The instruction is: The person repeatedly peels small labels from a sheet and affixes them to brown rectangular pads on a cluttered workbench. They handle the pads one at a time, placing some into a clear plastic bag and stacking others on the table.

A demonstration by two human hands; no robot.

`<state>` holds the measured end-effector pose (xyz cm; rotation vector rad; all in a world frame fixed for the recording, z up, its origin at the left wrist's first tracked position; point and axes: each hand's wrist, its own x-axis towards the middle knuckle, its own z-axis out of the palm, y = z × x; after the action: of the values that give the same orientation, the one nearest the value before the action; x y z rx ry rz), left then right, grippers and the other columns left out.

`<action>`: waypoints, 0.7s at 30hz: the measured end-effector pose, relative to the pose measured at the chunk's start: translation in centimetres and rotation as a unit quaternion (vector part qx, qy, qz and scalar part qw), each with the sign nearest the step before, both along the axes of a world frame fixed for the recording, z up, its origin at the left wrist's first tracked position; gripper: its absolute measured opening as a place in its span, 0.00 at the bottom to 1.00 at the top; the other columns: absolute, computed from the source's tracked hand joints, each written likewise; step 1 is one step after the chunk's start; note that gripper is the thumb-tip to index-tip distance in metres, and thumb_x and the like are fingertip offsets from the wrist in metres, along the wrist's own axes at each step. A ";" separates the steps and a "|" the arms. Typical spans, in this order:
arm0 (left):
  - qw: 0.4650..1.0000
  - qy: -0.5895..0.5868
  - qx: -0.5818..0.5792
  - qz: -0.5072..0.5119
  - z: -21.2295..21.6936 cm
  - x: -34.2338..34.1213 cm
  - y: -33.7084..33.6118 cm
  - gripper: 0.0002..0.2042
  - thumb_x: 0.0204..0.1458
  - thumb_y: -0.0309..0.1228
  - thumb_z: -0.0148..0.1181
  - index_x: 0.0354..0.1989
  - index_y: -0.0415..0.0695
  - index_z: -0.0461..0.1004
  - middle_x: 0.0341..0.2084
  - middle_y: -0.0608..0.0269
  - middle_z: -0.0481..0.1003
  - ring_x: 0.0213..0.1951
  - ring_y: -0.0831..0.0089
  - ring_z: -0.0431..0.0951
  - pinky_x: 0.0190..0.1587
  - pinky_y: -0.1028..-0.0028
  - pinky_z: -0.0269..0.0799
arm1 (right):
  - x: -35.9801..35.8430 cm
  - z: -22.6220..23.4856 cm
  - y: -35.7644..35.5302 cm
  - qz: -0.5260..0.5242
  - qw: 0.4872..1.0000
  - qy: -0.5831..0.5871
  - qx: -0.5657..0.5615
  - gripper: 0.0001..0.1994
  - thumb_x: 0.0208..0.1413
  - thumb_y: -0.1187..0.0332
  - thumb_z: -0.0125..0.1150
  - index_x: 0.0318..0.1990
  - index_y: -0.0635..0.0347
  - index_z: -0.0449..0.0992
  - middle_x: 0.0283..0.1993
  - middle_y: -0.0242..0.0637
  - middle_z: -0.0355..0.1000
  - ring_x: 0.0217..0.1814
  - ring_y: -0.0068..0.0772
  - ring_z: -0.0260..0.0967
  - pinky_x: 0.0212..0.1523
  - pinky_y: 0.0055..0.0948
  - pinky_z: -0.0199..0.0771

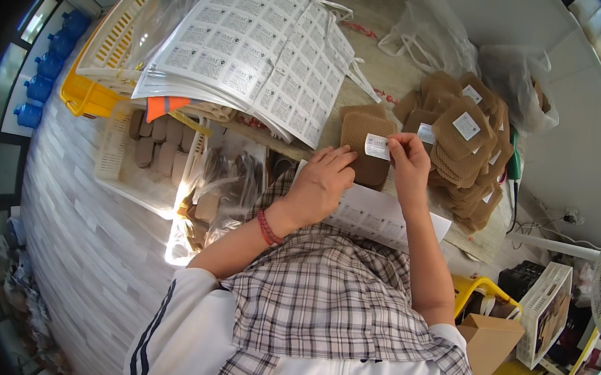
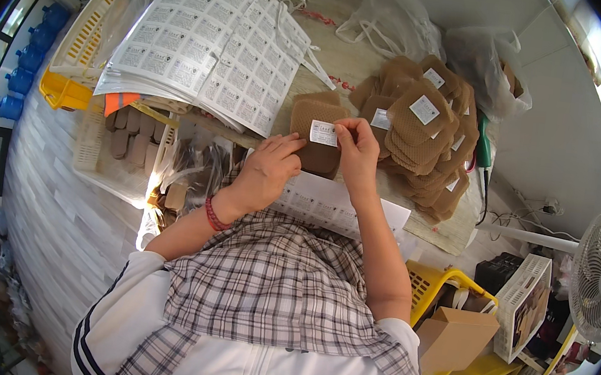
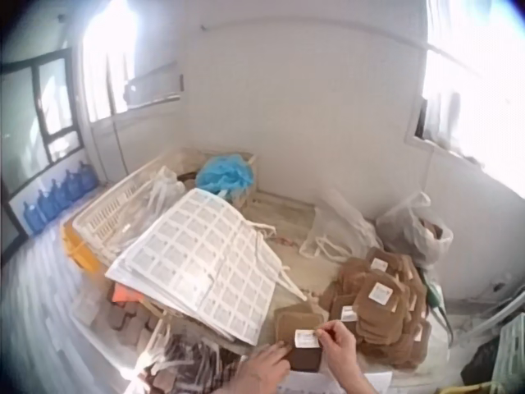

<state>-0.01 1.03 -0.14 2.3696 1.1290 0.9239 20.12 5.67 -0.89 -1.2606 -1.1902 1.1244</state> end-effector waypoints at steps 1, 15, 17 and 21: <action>1.000 0.003 0.001 -0.004 -0.2 0.2 0.2 0.03 0.52 0.24 0.56 0.31 0.37 0.73 0.53 0.43 0.72 0.60 0.46 0.69 0.62 0.51 0.63 | -0.1 -0.3 0.5 -0.004 0.999 -0.036 0.003 0.03 0.63 0.73 0.59 0.38 0.63 0.74 0.29 0.25 0.69 0.31 0.15 0.61 0.33 0.19 0.64; 1.000 -0.001 -0.013 -0.002 -0.2 0.5 0.3 0.03 0.53 0.23 0.52 0.30 0.37 0.72 0.52 0.42 0.73 0.59 0.44 0.69 0.62 0.50 0.63 | -1.1 -1.0 0.9 -0.048 0.979 -0.199 0.022 0.03 0.59 0.75 0.61 0.38 0.65 0.75 0.30 0.36 0.75 0.32 0.22 0.69 0.36 0.26 0.72; 1.000 -0.003 -0.012 -0.001 -0.2 0.5 0.3 0.03 0.52 0.23 0.52 0.30 0.37 0.72 0.51 0.42 0.73 0.59 0.44 0.69 0.62 0.50 0.63 | -1.2 -1.2 0.9 -0.053 0.978 -0.201 0.030 0.03 0.59 0.75 0.61 0.38 0.65 0.75 0.30 0.37 0.75 0.32 0.23 0.69 0.36 0.26 0.72; 1.000 -0.005 -0.007 -0.001 -0.3 0.6 0.4 0.03 0.52 0.22 0.53 0.29 0.36 0.72 0.52 0.42 0.72 0.58 0.44 0.70 0.61 0.50 0.64 | -1.3 -1.4 0.9 -0.059 0.973 -0.219 0.045 0.03 0.59 0.75 0.61 0.37 0.65 0.75 0.30 0.39 0.75 0.32 0.26 0.70 0.36 0.27 0.72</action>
<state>0.57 1.39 -0.46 2.3526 1.1268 0.9235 18.85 6.59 -2.26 -1.5353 -1.4487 0.7134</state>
